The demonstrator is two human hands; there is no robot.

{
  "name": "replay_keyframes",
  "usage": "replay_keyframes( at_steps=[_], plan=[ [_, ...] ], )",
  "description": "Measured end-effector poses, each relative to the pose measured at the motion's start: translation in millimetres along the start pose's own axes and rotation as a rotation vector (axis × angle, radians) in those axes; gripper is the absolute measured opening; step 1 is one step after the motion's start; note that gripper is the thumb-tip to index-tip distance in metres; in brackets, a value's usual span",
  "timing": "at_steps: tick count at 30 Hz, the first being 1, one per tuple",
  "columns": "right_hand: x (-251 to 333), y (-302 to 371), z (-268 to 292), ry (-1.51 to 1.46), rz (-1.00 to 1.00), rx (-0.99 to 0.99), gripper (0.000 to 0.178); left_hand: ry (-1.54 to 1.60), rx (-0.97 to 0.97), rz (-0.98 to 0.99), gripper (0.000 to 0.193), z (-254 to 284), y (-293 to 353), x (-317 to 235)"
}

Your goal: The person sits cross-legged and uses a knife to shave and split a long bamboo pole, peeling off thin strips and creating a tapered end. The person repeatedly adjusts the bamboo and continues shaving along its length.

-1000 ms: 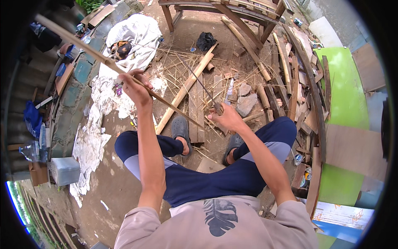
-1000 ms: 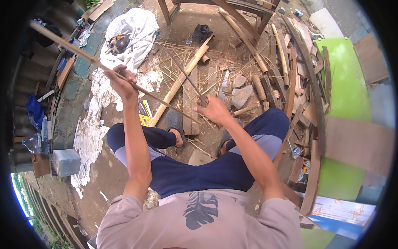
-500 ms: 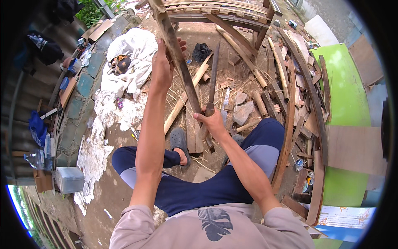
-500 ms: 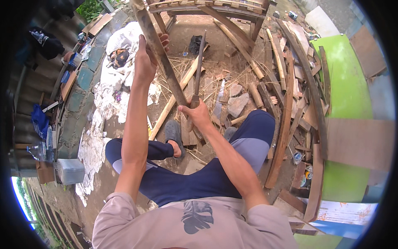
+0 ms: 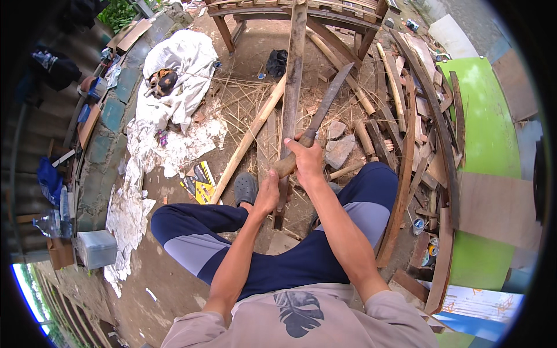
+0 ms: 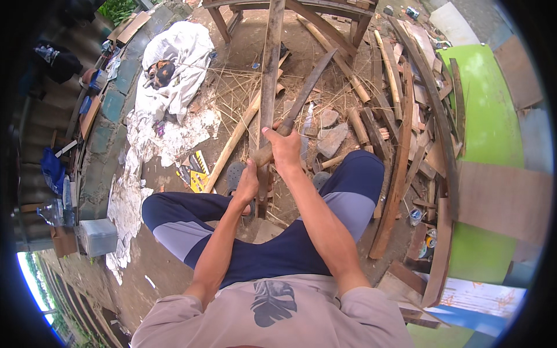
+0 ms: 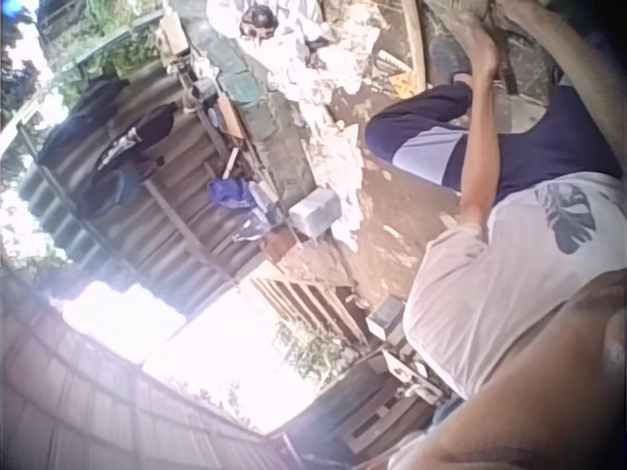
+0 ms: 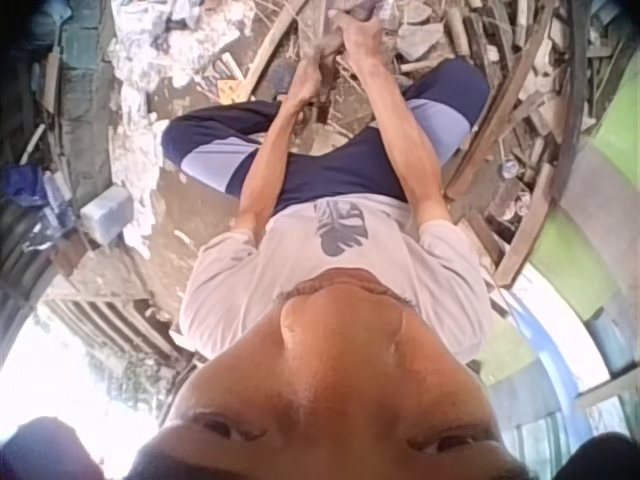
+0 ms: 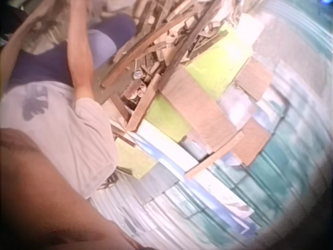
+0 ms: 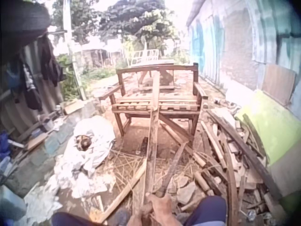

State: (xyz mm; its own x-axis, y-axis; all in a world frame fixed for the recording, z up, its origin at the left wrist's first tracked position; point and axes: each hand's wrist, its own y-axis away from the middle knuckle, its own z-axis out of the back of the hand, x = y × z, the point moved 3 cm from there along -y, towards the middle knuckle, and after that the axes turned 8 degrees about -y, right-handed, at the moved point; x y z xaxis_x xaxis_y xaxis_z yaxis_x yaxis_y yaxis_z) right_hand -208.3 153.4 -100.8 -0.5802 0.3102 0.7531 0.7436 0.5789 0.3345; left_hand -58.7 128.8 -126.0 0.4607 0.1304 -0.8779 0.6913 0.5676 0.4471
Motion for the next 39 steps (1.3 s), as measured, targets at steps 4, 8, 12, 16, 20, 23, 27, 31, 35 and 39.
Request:
replay_keyframes(
  at_steps=[4, 8, 12, 16, 20, 23, 27, 31, 35, 39],
  plan=[
    [10, 6, -14, 0.034, -0.093, 0.06, 0.019, -0.058, -0.15, -0.088, 0.054, 21, 10, -3],
    [21, 3, -9, 0.18, -0.039, 0.026, 0.017, -0.475, -0.212, -0.01, 0.04, 78, 30, -40],
    [42, -6, 4, 0.395, -0.018, 0.034, 0.016, -1.15, -0.475, -0.171, 0.042, 159, 47, -78],
    [45, -16, 19, 0.591, 0.086, 0.045, 0.027, -1.445, -0.375, 0.006, 0.046, 207, 55, -139],
    [27, -15, 10, 0.638, 0.124, 0.132, 0.03, -1.655, -0.317, 0.02, 0.046, 216, 55, -163],
    [2, -19, 4, 0.762, 0.162, 0.193, 0.033, -1.739, -0.314, -0.024, 0.047, 220, 44, -157],
    [-28, -15, -19, 0.778, 0.125, 0.319, 0.039, -1.706, -0.318, -0.019, 0.039, 210, 42, -158],
    [-43, 1, -48, 0.843, 0.177, 0.426, 0.055, -1.719, -0.306, -0.122, 0.03, 191, 49, -157],
    [-55, 15, -70, 0.752, 0.185, 0.531, 0.076, -1.663, -0.314, -0.183, 0.024, 175, 63, -155],
    [-55, 30, -89, 0.803, 0.207, 0.549, 0.073, -1.617, -0.333, -0.191, 0.023, 163, 71, -154]
  ],
)
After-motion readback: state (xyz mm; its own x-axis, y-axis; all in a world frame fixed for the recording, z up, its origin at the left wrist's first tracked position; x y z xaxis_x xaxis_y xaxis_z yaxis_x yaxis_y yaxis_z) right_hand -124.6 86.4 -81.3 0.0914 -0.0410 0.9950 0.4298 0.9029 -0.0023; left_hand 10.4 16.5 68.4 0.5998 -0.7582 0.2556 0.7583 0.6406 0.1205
